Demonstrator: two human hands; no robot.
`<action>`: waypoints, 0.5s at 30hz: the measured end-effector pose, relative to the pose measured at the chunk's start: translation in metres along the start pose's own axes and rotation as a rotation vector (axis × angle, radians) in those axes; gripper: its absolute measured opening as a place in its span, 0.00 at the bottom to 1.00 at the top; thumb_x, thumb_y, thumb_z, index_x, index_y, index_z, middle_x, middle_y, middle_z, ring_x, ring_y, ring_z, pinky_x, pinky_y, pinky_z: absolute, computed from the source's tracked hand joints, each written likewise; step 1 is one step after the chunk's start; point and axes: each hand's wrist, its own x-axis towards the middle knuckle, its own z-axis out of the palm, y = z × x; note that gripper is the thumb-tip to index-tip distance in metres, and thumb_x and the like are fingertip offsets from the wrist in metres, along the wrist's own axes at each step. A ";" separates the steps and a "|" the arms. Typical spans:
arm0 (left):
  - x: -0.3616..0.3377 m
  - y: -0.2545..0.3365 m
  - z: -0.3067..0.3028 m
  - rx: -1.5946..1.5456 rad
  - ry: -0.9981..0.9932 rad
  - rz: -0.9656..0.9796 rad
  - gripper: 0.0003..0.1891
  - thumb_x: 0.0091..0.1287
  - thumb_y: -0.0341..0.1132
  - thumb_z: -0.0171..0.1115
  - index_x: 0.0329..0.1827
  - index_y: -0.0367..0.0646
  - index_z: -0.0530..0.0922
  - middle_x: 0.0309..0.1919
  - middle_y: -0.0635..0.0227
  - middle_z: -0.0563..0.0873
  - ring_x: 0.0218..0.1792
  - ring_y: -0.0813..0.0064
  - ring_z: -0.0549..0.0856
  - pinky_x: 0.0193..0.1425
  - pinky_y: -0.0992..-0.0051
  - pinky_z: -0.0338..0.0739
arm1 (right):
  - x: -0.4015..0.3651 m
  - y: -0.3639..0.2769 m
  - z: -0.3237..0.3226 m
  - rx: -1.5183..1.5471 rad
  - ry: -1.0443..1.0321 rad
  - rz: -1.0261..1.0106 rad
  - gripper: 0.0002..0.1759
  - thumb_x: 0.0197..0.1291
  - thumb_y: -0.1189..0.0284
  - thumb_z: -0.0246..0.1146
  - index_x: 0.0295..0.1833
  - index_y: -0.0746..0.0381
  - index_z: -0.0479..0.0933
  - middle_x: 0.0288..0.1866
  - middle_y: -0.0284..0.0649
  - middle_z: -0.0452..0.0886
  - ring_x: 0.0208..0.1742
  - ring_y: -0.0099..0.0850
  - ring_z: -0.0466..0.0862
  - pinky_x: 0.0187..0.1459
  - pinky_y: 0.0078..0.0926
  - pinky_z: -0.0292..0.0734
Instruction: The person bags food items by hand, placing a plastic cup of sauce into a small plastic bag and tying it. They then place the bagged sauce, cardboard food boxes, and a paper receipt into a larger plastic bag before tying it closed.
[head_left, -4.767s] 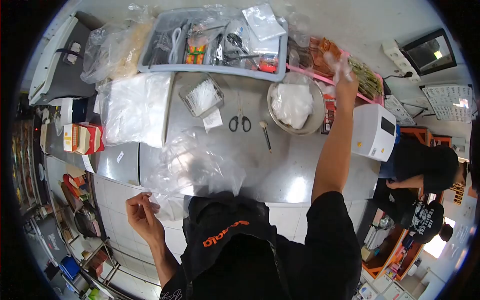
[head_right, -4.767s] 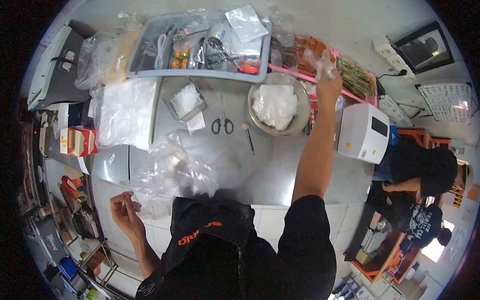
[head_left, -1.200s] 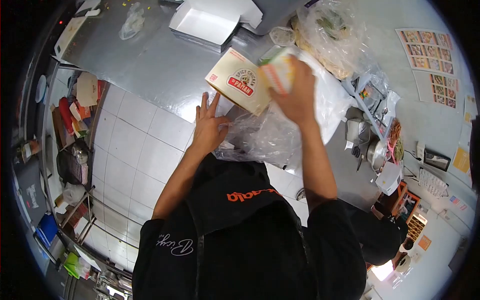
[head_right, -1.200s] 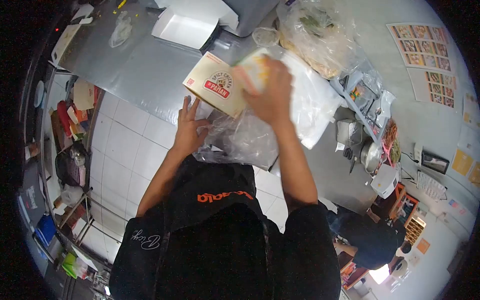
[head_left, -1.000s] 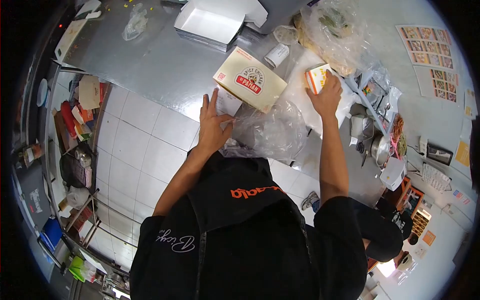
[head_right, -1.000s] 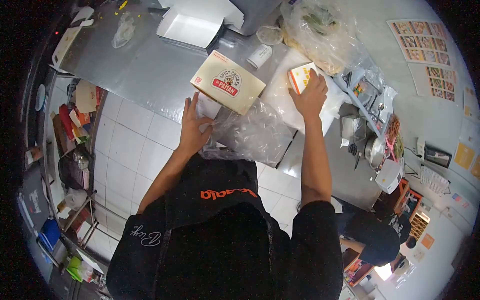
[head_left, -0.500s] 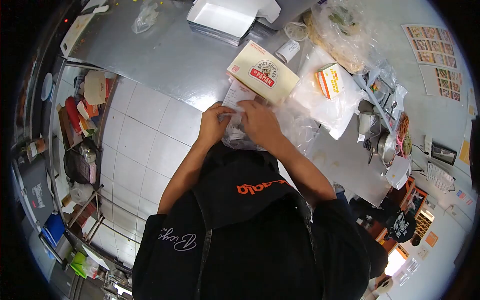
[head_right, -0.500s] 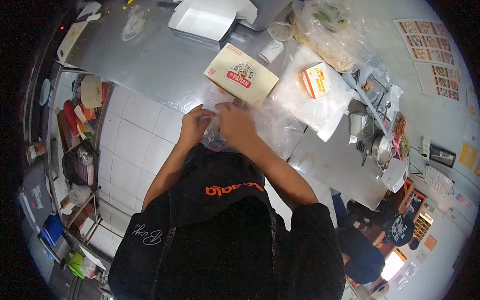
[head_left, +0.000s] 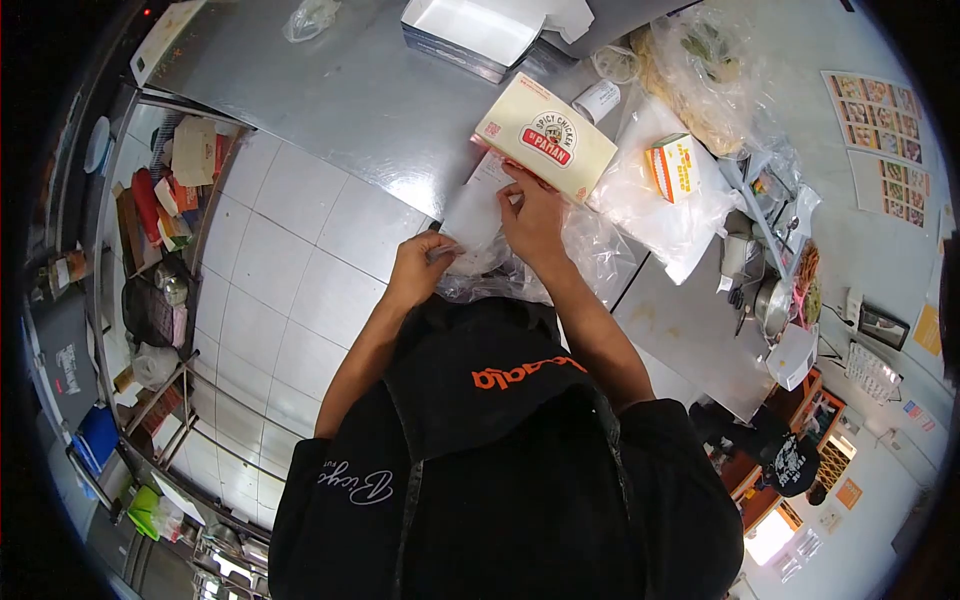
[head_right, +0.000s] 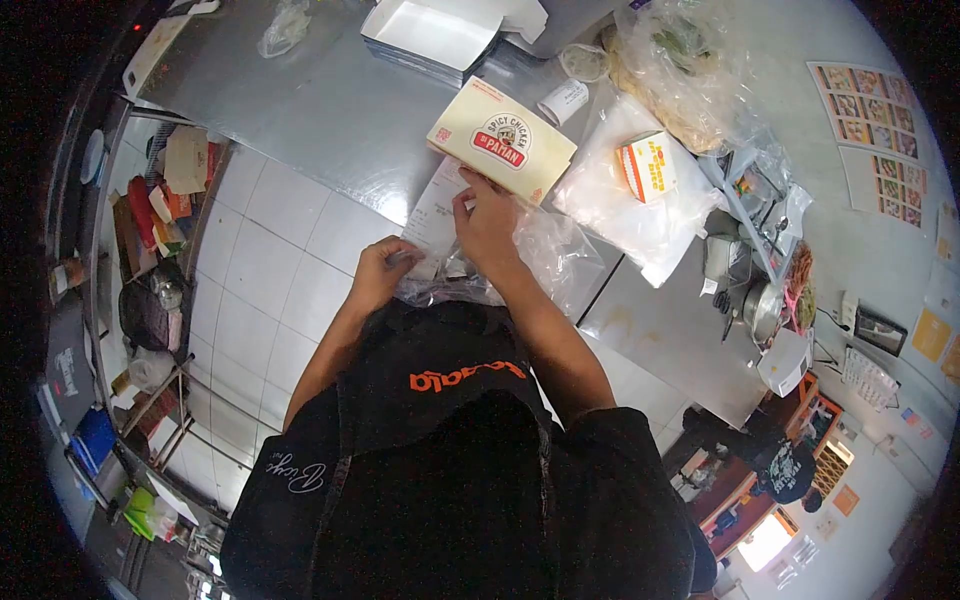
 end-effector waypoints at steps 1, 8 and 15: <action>-0.004 -0.003 -0.001 0.003 -0.004 -0.024 0.08 0.63 0.20 0.67 0.44 0.35 0.88 0.41 0.58 0.88 0.45 0.68 0.88 0.53 0.72 0.80 | -0.001 0.001 0.001 0.018 -0.006 0.023 0.23 0.58 0.81 0.69 0.62 0.63 0.82 0.42 0.40 0.89 0.28 0.29 0.83 0.39 0.30 0.79; -0.022 -0.012 -0.002 -0.017 -0.022 -0.034 0.12 0.62 0.19 0.63 0.47 0.37 0.88 0.45 0.58 0.87 0.49 0.66 0.87 0.55 0.72 0.79 | -0.012 0.021 0.028 -0.215 -0.069 -0.085 0.23 0.55 0.78 0.69 0.59 0.57 0.82 0.41 0.46 0.87 0.36 0.43 0.86 0.40 0.42 0.79; -0.020 0.013 -0.011 0.162 -0.094 0.126 0.37 0.58 0.20 0.62 0.76 0.47 0.73 0.64 0.53 0.81 0.66 0.56 0.80 0.74 0.64 0.71 | -0.033 0.072 0.092 -0.203 -0.149 -0.067 0.30 0.55 0.75 0.69 0.66 0.53 0.78 0.51 0.49 0.85 0.50 0.53 0.85 0.53 0.55 0.79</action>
